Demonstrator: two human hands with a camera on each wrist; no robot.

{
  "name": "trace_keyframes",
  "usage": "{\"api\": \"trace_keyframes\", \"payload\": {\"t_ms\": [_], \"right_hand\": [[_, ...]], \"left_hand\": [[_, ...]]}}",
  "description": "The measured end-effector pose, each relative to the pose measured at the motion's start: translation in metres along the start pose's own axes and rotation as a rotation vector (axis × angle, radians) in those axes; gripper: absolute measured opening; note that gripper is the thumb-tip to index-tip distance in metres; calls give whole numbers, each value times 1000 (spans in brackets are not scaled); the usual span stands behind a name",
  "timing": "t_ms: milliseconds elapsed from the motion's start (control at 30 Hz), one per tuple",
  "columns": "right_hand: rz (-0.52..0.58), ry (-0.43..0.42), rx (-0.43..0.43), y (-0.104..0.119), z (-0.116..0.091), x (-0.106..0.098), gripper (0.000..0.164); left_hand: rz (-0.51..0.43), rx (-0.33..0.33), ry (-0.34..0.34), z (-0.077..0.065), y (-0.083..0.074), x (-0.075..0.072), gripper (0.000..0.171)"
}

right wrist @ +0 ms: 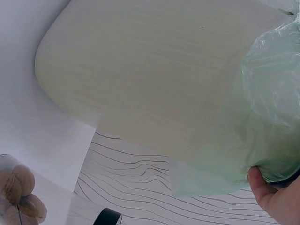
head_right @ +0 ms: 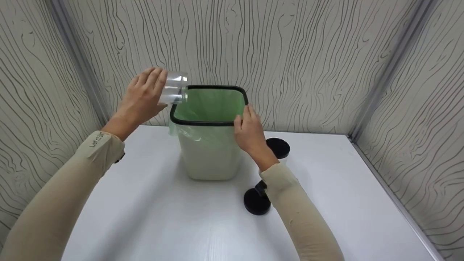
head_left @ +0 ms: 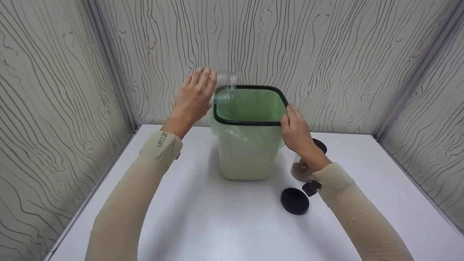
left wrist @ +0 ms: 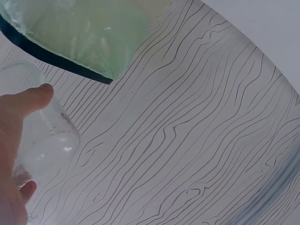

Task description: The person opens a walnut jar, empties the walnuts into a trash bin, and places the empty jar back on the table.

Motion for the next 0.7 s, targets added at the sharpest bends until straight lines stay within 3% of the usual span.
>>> {"api": "trace_keyframes", "payload": {"t_ms": [167,267,367,533,600,700], "right_hand": [[-2,-7,-8,0,0,0,59],[-2,-14,-7,0,0,-1,58],[0,-17,-8,0,1,-2,58],[5,-14,-6,-1,1,-1,58],[4,-12,-1,-1,1,0,59],[2,-9,3,-1,1,0,59]], "left_hand": [[85,56,21,0,-2,2,67],[-19,29,61,0,1,4,76],[-87,-15,51,-1,5,3,80],[-1,2,26,-5,5,5,74],[-51,-26,34,-7,7,7,79],[-204,-97,25,-12,12,12,88]]}}
Point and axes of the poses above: each hand's wrist, its own z-axis towards the middle knuckle, its own x-axis out of the palm, y = z × x, the point moved 5 cm from there along z, towards the middle knuckle, and after that the axes turned 11 degrees about y, right-handed, at the moved point
